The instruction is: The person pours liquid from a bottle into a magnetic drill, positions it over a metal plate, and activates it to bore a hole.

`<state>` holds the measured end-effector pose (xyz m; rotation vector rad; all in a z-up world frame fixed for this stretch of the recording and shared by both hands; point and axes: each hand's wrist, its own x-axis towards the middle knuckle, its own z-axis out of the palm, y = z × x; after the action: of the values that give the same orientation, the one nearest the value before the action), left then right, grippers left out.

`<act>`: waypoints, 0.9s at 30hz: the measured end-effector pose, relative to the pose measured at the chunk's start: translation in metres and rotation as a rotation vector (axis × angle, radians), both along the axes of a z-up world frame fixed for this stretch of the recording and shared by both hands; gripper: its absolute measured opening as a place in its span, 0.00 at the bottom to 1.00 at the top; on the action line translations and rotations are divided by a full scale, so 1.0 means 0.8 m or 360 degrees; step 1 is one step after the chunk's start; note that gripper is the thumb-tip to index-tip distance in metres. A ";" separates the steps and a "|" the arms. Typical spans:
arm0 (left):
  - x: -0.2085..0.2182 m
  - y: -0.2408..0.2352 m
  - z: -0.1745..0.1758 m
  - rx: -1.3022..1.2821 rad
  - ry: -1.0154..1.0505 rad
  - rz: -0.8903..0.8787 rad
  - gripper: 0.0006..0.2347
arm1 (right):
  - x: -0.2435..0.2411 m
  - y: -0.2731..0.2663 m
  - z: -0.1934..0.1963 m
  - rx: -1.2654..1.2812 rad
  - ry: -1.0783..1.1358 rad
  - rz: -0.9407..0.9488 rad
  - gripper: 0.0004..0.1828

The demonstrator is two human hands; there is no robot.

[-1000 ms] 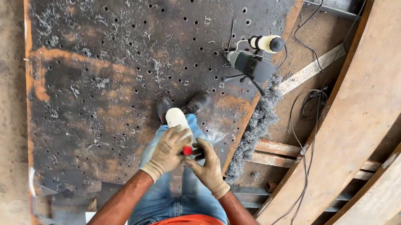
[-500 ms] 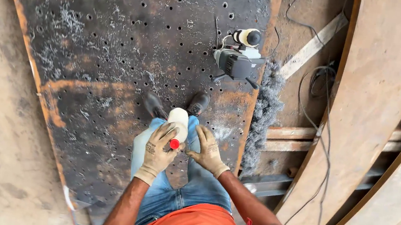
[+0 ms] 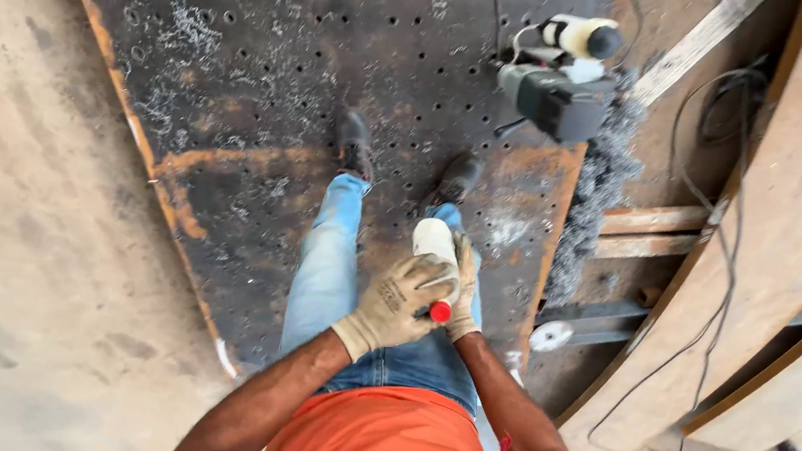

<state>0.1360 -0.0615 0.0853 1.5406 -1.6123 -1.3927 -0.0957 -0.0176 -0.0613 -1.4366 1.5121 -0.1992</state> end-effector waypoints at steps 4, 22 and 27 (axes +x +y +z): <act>0.024 0.016 -0.005 0.0011 0.0022 -0.0106 0.25 | 0.030 0.035 0.009 0.0604 -0.0890 -0.1156 0.33; 0.027 -0.063 -0.035 -0.0049 0.0041 -0.0106 0.27 | 0.067 -0.037 -0.009 -0.0354 -0.0309 -0.0151 0.46; 0.029 -0.108 -0.037 -0.0040 0.0092 -0.0061 0.30 | 0.073 -0.048 -0.033 -0.0600 -0.0168 -0.0194 0.52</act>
<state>0.1594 -0.1480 0.0558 1.4492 -1.6261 -1.4187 -0.0370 -0.0559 -0.0874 -1.5969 1.5298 -0.6533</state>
